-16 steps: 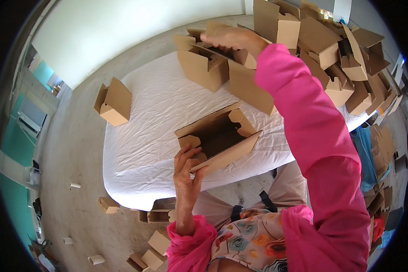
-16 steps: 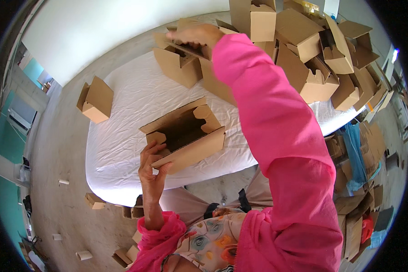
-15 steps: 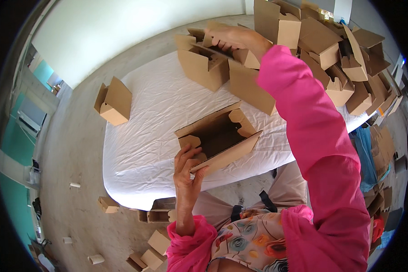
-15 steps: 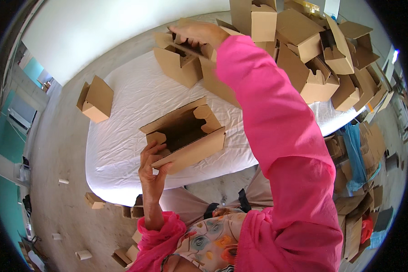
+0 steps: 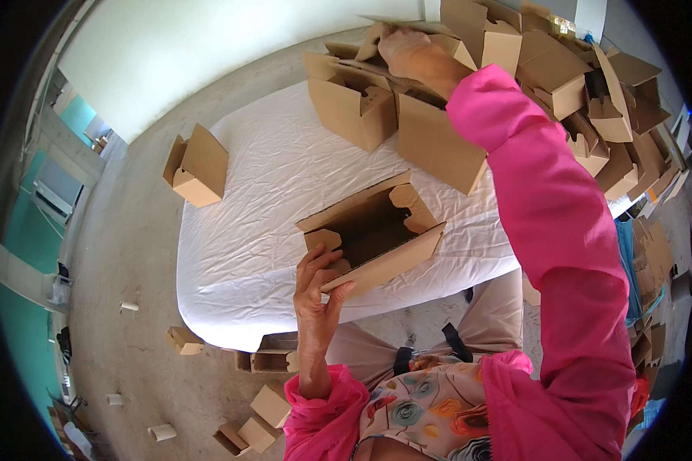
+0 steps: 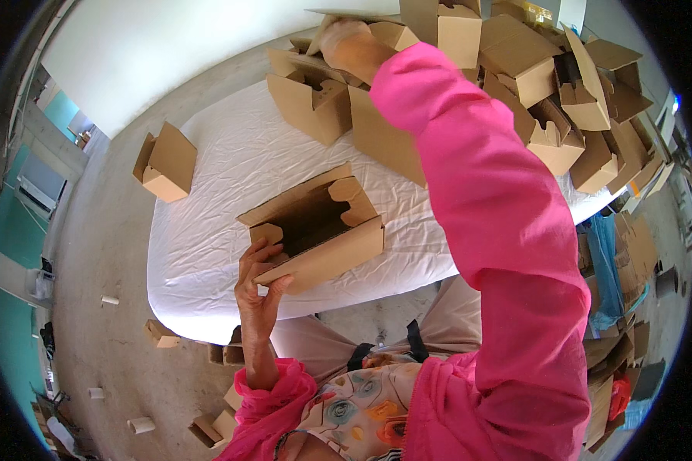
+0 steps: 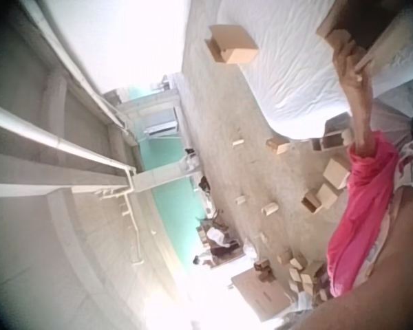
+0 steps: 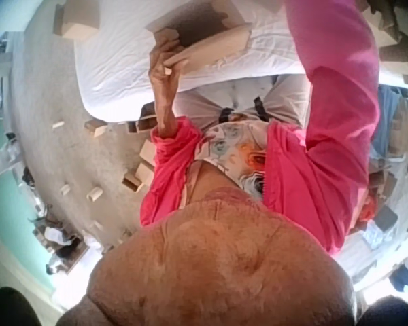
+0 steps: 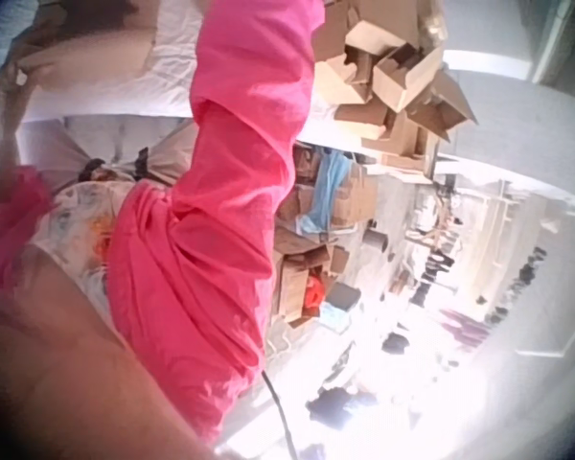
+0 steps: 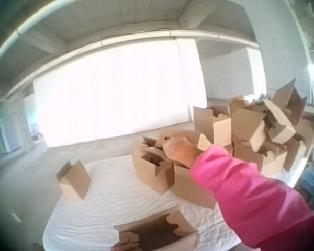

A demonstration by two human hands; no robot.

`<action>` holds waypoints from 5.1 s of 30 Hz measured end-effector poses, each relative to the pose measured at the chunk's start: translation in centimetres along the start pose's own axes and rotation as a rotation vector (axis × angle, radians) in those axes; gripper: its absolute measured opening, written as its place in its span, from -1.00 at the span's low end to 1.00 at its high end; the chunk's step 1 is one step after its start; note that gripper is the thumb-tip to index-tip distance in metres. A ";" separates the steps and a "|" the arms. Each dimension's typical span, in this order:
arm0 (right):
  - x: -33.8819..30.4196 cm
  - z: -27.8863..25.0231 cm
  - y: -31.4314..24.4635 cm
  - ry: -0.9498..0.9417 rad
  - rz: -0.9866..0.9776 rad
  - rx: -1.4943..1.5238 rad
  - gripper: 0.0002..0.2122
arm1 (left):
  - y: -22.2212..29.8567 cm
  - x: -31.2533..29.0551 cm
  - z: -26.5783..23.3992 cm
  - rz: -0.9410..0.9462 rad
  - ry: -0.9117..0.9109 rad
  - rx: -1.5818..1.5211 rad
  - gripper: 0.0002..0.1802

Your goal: The person puts white bottles into plastic bags and then places the bagged bottles into small cardboard boxes. They pick up boxes from a stack, insert the bagged bottles, and set the filled boxes aside on the table.

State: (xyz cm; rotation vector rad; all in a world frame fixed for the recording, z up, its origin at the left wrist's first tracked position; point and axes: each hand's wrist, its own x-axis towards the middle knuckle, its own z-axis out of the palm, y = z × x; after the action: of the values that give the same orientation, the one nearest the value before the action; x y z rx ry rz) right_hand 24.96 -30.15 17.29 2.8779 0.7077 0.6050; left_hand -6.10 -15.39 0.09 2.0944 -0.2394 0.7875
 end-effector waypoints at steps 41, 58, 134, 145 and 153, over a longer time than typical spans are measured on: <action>-29.1 10.8 19.8 -0.434 0.753 0.953 -0.51 | 1.0 -0.4 1.3 -0.169 0.207 0.027 -0.01; -24.4 14.3 16.0 -0.310 0.757 1.516 -0.62 | 10.0 8.6 24.4 0.477 -0.216 0.095 -0.54; -15.0 0.1 -8.5 -0.864 -0.718 0.204 -0.63 | 3.5 3.2 -2.4 0.298 -0.153 0.472 -0.70; -17.8 0.5 -8.0 -0.281 -0.759 0.915 -0.65 | 1.7 1.1 -1.7 0.054 -0.013 0.276 -0.74; -27.9 5.3 -2.8 0.354 0.041 1.487 -0.60 | 0.9 -0.2 0.2 -0.080 0.126 0.056 -0.46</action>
State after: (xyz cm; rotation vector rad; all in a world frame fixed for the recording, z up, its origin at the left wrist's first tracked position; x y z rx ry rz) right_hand 3.26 -40.77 2.07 4.0999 1.7334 0.8241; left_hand -6.56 -16.13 0.46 2.0837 -0.0661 0.8831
